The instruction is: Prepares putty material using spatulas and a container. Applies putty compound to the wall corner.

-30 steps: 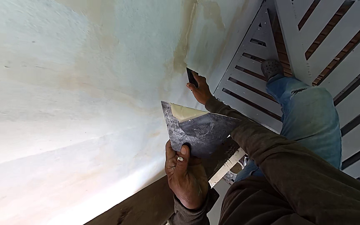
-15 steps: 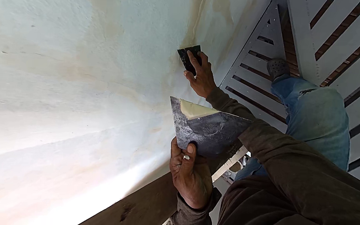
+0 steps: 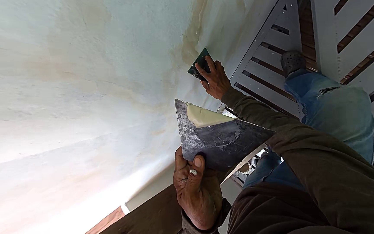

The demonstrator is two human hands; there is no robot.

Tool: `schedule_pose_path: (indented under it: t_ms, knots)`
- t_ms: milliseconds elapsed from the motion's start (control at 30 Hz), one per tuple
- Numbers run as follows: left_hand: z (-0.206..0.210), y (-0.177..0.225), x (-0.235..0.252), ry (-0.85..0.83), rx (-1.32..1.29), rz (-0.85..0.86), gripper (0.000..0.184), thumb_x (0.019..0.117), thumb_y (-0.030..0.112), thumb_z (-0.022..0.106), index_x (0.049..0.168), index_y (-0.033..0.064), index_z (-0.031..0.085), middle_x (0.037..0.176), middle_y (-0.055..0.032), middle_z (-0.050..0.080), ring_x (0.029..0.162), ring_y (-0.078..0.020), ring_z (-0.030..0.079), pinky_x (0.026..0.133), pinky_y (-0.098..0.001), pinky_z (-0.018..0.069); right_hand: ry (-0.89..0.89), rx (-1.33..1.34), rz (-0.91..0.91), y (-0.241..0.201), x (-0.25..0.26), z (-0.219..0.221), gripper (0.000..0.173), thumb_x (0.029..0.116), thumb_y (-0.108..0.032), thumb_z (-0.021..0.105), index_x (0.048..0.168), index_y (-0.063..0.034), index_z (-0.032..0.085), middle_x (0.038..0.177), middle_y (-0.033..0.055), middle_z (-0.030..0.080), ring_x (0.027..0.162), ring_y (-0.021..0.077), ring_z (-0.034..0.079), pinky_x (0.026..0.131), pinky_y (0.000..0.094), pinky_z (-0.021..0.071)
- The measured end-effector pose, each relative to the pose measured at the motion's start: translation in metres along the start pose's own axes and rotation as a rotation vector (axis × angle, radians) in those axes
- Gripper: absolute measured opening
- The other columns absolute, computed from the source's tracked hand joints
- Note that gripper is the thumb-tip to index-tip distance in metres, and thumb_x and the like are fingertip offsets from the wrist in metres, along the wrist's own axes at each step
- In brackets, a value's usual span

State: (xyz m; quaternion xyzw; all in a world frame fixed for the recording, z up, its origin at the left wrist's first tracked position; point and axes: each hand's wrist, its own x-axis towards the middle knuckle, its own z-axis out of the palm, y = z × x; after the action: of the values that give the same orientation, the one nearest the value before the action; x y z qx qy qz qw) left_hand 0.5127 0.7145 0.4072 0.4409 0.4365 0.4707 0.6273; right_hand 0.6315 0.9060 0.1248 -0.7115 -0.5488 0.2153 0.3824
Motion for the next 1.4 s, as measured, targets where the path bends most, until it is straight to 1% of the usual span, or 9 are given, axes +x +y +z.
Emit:
schedule_pose_path:
  t_ms: [233,367,467,633,867,1067,1233,1333,1400]
  knots:
    - [-0.001,-0.001,0.003,-0.028,0.033,0.039,0.03,0.1027,0.006,0.051,0.132,-0.0016,0.049,0.11,-0.0147,0.068,0.1,-0.0217,0.071,0.088,-0.0422,0.0612,-0.095,0.012,0.018,0.018,-0.003,0.012,0.067,0.0979,-0.036,0.056,0.162,-0.0298,0.035,0.167,0.0209,0.022,0.133,0.0478,0.045,0.103,0.0556,0.0438]
    - [-0.001,-0.002,0.004,-0.033,0.063,0.063,0.029,0.104,0.005,0.045,0.132,-0.0015,0.048,0.111,-0.0147,0.067,0.101,-0.0218,0.071,0.089,-0.0424,0.0608,-0.276,0.033,0.184,0.034,-0.017,0.003,0.062,0.0969,-0.035,0.059,0.157,-0.0308,0.043,0.168,0.0191,0.022,0.134,0.0492,0.043,0.101,0.0596,0.0451]
    - [0.0,-0.003,0.007,-0.041,0.07,0.075,0.029,0.1044,0.004,0.044,0.132,-0.0018,0.048,0.111,-0.0149,0.068,0.1,-0.0219,0.071,0.089,-0.0419,0.0612,-0.123,0.209,0.25,0.033,-0.019,-0.004,0.064,0.0974,-0.045,0.056,0.158,-0.0276,0.043,0.164,0.0212,0.028,0.127,0.0461,0.05,0.098,0.0581,0.0479]
    - [-0.001,-0.002,0.006,-0.03,0.078,0.063,0.03,0.1039,0.005,0.044,0.133,-0.0013,0.047,0.112,-0.0152,0.067,0.101,-0.0225,0.071,0.089,-0.0432,0.0609,0.136,0.297,0.122,-0.005,0.007,-0.037,0.065,0.0968,-0.043,0.056,0.159,-0.0264,0.042,0.165,0.0197,0.028,0.129,0.0425,0.049,0.103,0.0532,0.0456]
    - [-0.002,-0.003,0.003,-0.033,0.041,0.039,0.029,0.1028,0.006,0.049,0.13,-0.0022,0.05,0.109,-0.0147,0.068,0.1,-0.0215,0.071,0.088,-0.0419,0.0609,0.26,0.491,0.208,0.008,0.041,-0.07,0.065,0.0967,-0.042,0.058,0.158,-0.0241,0.043,0.162,0.015,0.034,0.133,0.038,0.048,0.106,0.0518,0.0434]
    - [-0.002,-0.002,0.0,-0.042,0.032,0.017,0.033,0.1026,0.01,0.056,0.132,-0.002,0.05,0.111,-0.0147,0.068,0.103,-0.0214,0.071,0.091,-0.0427,0.0604,0.122,0.555,0.167,-0.011,0.032,-0.054,0.068,0.094,-0.039,0.063,0.157,-0.0206,0.045,0.157,0.0137,0.041,0.127,0.0346,0.054,0.101,0.0516,0.0482]
    - [-0.001,-0.001,0.001,-0.037,0.037,0.011,0.032,0.102,0.011,0.057,0.131,-0.0014,0.051,0.111,-0.0141,0.069,0.103,-0.021,0.071,0.091,-0.0423,0.0602,0.033,0.546,0.19,-0.021,0.017,-0.036,0.071,0.0923,-0.04,0.065,0.158,-0.0217,0.044,0.159,0.0136,0.039,0.124,0.0371,0.053,0.098,0.0537,0.0483]
    - [-0.002,-0.001,0.002,-0.048,0.061,0.027,0.031,0.1029,0.01,0.053,0.131,-0.0011,0.05,0.112,-0.0139,0.068,0.104,-0.0214,0.07,0.092,-0.0433,0.0601,-0.151,0.469,0.154,-0.017,0.001,-0.026,0.068,0.0935,-0.042,0.064,0.157,-0.0244,0.046,0.161,0.0142,0.037,0.124,0.0392,0.054,0.098,0.0564,0.0482]
    - [-0.002,-0.001,0.002,-0.047,0.083,0.038,0.03,0.1032,0.009,0.051,0.132,-0.0011,0.049,0.111,-0.0134,0.068,0.103,-0.0205,0.07,0.091,-0.042,0.0602,-0.305,0.42,0.148,-0.012,-0.014,-0.018,0.061,0.0952,-0.042,0.062,0.153,-0.0273,0.051,0.159,0.0153,0.04,0.126,0.0419,0.052,0.098,0.0599,0.0474]
